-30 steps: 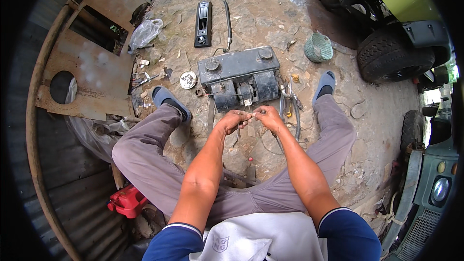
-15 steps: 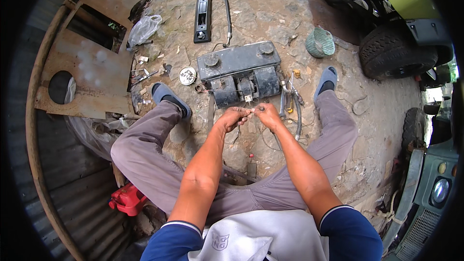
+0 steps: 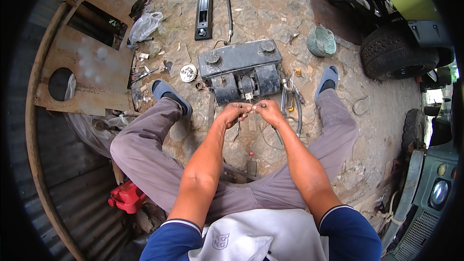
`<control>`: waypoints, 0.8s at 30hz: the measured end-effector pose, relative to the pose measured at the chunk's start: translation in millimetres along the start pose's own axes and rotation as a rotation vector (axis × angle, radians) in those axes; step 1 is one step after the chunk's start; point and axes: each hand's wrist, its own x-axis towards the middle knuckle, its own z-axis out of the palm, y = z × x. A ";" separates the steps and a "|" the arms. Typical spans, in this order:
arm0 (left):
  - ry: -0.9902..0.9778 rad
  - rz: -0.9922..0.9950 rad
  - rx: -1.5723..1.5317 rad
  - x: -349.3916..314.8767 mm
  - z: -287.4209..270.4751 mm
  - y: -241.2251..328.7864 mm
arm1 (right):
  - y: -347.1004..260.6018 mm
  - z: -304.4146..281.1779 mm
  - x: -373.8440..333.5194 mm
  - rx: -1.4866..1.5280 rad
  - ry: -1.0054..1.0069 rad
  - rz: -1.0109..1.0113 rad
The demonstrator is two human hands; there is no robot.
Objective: The person disassembles a car blower motor assembly with a screwdriver and by hand, removing a connector and extracting the motor from the housing.
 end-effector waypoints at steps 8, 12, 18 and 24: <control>0.048 -0.009 0.034 -1.6 0.1 1.1 | -7.9 -2.4 -3.1 0.017 -0.037 0.118; 0.011 0.016 0.074 0.4 -8.1 -3.1 | -10.2 -0.4 -1.7 0.051 -0.050 0.165; 0.045 0.008 0.131 1.6 -3.5 -0.2 | -6.2 0.0 -1.6 0.356 -0.065 0.304; 0.123 0.008 0.099 -0.6 0.0 0.2 | -4.9 3.9 0.8 0.387 -0.071 0.286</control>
